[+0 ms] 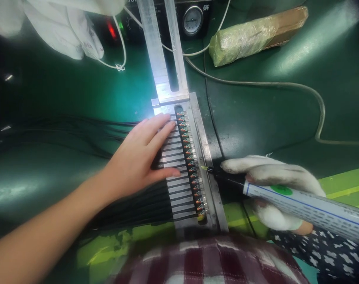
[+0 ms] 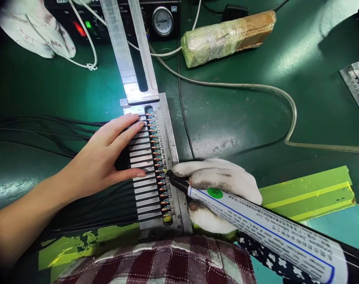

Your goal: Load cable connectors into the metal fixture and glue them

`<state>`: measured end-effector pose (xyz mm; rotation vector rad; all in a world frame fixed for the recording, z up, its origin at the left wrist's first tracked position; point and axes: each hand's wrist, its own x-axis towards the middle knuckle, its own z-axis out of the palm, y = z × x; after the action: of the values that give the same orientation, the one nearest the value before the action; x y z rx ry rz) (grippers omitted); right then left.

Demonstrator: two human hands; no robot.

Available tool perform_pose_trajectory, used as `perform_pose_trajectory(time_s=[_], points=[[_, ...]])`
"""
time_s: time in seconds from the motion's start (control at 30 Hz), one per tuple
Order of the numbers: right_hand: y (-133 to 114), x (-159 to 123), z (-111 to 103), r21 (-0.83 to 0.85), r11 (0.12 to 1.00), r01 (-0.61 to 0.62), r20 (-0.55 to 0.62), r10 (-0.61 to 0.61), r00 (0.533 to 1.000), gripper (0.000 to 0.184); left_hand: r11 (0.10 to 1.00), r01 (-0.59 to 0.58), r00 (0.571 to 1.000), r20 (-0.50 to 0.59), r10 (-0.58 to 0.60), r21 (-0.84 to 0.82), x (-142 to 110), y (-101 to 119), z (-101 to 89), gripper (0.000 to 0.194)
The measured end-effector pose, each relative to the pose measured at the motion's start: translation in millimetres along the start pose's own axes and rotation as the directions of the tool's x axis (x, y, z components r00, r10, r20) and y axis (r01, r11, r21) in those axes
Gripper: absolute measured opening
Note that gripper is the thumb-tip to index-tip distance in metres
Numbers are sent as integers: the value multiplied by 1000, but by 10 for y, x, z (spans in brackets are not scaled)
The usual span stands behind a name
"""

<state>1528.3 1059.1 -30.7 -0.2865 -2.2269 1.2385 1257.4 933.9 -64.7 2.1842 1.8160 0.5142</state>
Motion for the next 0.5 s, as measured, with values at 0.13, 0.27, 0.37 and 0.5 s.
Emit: perform_pose_trajectory(time_s=[0.13,0.27,0.37,0.5], points=[[-11,-15,-3,-38,999,23,58,-21,998,27,1000,1,1000,6,-1,-6,2,2,0,95],[8,-5,60,-36,999,8,46,-6,999,28,1000,0,1000,5,0,-1,2,0,3,95],[18,-10,96,-16,1000,8,6,-7,1000,30,1000,-2,1000,6,2,-2,2,0,2,95],[15,-12,121,-25,1000,-11,-22,10,1000,30,1000,2,1000,13,-2,-3,4,-1,0,95]])
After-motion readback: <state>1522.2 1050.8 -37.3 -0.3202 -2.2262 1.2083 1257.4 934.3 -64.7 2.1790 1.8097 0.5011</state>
